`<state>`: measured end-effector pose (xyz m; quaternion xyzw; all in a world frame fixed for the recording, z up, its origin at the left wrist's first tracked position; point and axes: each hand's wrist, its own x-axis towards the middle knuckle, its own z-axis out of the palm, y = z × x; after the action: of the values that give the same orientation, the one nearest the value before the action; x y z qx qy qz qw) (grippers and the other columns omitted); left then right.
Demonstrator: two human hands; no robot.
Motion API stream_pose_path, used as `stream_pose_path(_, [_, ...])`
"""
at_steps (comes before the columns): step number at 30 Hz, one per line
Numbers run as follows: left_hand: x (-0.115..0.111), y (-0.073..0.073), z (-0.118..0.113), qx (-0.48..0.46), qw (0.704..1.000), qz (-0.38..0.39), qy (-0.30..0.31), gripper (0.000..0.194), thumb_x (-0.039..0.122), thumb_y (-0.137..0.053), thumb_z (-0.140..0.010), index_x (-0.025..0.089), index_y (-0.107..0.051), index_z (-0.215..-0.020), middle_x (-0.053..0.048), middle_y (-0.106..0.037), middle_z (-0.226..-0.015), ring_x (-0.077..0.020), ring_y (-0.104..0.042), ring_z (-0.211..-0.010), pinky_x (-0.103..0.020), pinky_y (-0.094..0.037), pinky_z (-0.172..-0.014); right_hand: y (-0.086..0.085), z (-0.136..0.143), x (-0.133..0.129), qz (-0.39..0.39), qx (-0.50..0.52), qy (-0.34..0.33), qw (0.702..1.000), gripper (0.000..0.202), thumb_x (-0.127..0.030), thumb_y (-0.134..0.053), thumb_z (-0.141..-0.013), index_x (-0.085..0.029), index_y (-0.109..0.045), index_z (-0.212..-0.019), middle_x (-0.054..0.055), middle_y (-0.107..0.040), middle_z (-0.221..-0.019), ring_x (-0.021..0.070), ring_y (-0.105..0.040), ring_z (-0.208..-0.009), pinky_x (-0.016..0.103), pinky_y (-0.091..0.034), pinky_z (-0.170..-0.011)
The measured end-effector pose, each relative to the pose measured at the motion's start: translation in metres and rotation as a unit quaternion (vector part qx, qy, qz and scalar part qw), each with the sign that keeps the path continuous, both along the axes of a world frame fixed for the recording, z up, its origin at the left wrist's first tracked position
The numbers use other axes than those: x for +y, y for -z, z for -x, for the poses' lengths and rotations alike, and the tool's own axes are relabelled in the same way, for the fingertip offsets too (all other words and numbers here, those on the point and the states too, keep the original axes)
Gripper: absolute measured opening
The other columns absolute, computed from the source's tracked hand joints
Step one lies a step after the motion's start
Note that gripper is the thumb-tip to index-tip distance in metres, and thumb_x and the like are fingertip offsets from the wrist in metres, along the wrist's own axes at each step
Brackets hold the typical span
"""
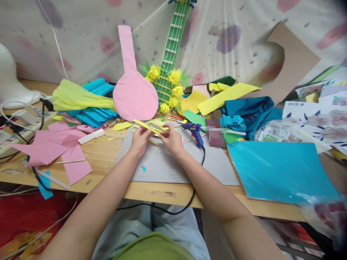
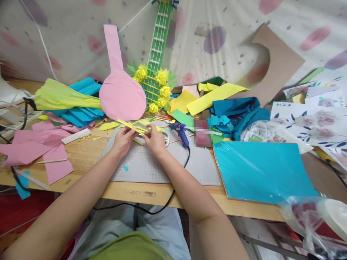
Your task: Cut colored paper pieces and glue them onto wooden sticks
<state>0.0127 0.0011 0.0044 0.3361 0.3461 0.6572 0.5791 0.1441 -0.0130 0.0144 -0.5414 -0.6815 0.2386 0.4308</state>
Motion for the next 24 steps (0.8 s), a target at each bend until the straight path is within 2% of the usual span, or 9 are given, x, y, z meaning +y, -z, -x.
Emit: stream_pose_path(24, [0.0005,-0.0005,-0.0028,-0.002,1.0,0.002,-0.015,0.023,0.021,-0.071,-0.059,0.014,-0.053,-0.071,-0.001,-0.063,-0.069,-0.0131,-0.063,-0.071,-0.031,-0.049,-0.078,0.0005,0.0014,-0.0024,-0.017,-0.05,-0.009,0.999,0.037,-0.019,-0.056,-0.074,-0.024,-0.042,-0.107,0.0,-0.068,-0.088,0.0164,-0.065,-0.077,0.031,-0.049,-0.072])
